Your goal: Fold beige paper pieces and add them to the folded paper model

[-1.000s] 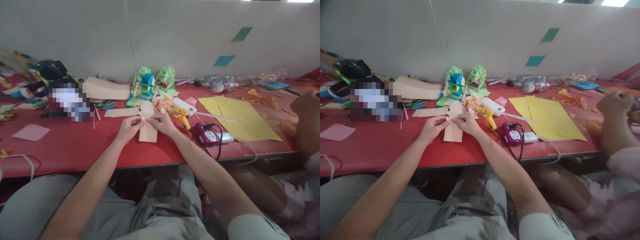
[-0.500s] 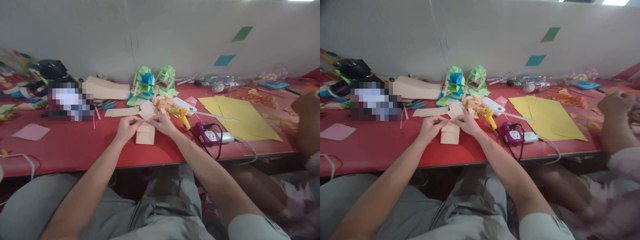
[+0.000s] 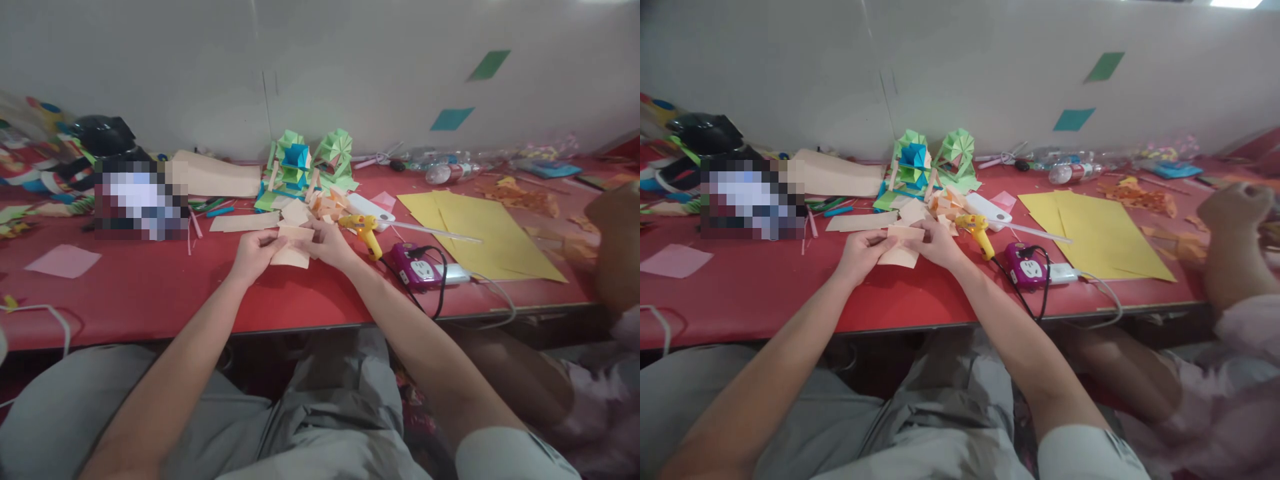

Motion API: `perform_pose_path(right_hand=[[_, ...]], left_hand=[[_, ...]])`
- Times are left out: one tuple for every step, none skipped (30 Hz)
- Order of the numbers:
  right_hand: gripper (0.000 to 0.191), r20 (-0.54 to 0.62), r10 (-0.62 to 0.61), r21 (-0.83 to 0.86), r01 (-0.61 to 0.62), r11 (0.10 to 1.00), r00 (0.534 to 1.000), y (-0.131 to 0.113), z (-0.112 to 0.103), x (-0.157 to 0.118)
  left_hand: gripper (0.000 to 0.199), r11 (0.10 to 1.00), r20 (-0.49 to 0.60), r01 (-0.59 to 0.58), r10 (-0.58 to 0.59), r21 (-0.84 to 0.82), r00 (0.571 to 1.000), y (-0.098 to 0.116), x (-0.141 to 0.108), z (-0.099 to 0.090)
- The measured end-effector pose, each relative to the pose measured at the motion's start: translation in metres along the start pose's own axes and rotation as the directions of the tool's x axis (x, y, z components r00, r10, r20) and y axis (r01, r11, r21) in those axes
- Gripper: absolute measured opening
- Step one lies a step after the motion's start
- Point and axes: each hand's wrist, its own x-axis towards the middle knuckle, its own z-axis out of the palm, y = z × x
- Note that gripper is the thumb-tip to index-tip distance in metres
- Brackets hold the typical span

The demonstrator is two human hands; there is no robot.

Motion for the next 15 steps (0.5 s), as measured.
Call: perform_pose_path(right_hand=[[0.046,0.008,-0.016,-0.012,0.016,1.000,1.000,0.001,0.001,0.000],[0.046,0.008,-0.026,-0.026,0.026,0.999,1.000,0.001,0.001,0.000],[0.046,0.002,-0.032,-0.043,0.032,0.999,0.999,0.002,0.001,0.001],[0.045,-0.007,-0.034,-0.061,0.034,0.998,0.999,0.002,0.001,0.001],[0.044,-0.018,-0.037,-0.079,0.035,0.996,0.999,0.002,0.001,0.001],[0.043,-0.028,-0.039,-0.097,0.036,0.995,0.999,0.002,0.001,0.001],[0.042,-0.039,-0.043,-0.110,0.039,0.993,0.998,0.001,0.001,0.001],[0.040,-0.048,-0.048,-0.117,0.043,0.992,0.998,0.000,0.001,0.001],[0.038,-0.052,-0.053,-0.118,0.047,0.992,0.997,0.000,0.001,0.000],[0.035,-0.047,-0.056,-0.114,0.050,0.992,0.997,-0.001,0.001,0.000],[0.033,-0.038,-0.059,-0.107,0.054,0.993,0.998,-0.001,0.001,-0.001],[0.032,-0.027,-0.062,-0.097,0.059,0.993,0.998,-0.001,0.002,-0.001],[0.031,-0.012,-0.068,-0.088,0.067,0.994,0.998,-0.001,0.002,-0.001],[0.030,0.003,-0.078,-0.081,0.078,0.994,0.997,-0.001,0.002,-0.001],[0.029,0.015,-0.089,-0.078,0.090,0.993,0.996,0.000,0.003,-0.001]], left_hand=[[0.033,0.999,-0.003,0.013,-0.013,-0.044,1.000,0.001,0.000,0.000],[0.032,0.995,-0.003,0.040,-0.041,-0.095,0.999,0.003,0.000,0.001],[0.032,0.985,0.005,0.080,-0.080,-0.151,0.997,0.005,0.000,0.001],[0.031,0.971,0.019,0.123,-0.122,-0.207,0.992,0.008,0.000,0.001],[0.031,0.951,0.048,0.168,-0.162,-0.261,0.986,0.011,0.000,0.000],[0.031,0.933,0.077,0.197,-0.182,-0.301,0.980,0.013,0.000,0.000],[0.032,0.922,0.100,0.212,-0.189,-0.324,0.977,0.014,0.000,-0.001],[0.034,0.921,0.109,0.207,-0.181,-0.329,0.977,0.014,0.000,-0.001],[0.036,0.929,0.101,0.187,-0.163,-0.320,0.981,0.014,0.000,-0.002],[0.039,0.940,0.085,0.162,-0.143,-0.301,0.986,0.012,0.000,-0.002],[0.041,0.951,0.069,0.137,-0.123,-0.279,0.990,0.010,0.000,-0.002],[0.042,0.960,0.058,0.116,-0.104,-0.256,0.993,0.007,0.001,-0.002],[0.042,0.967,0.048,0.095,-0.086,-0.236,0.995,0.005,0.001,-0.002],[0.042,0.972,0.037,0.077,-0.070,-0.220,0.997,0.002,0.001,-0.002],[0.042,0.977,0.023,0.061,-0.058,-0.206,0.998,0.001,0.001,-0.001]])
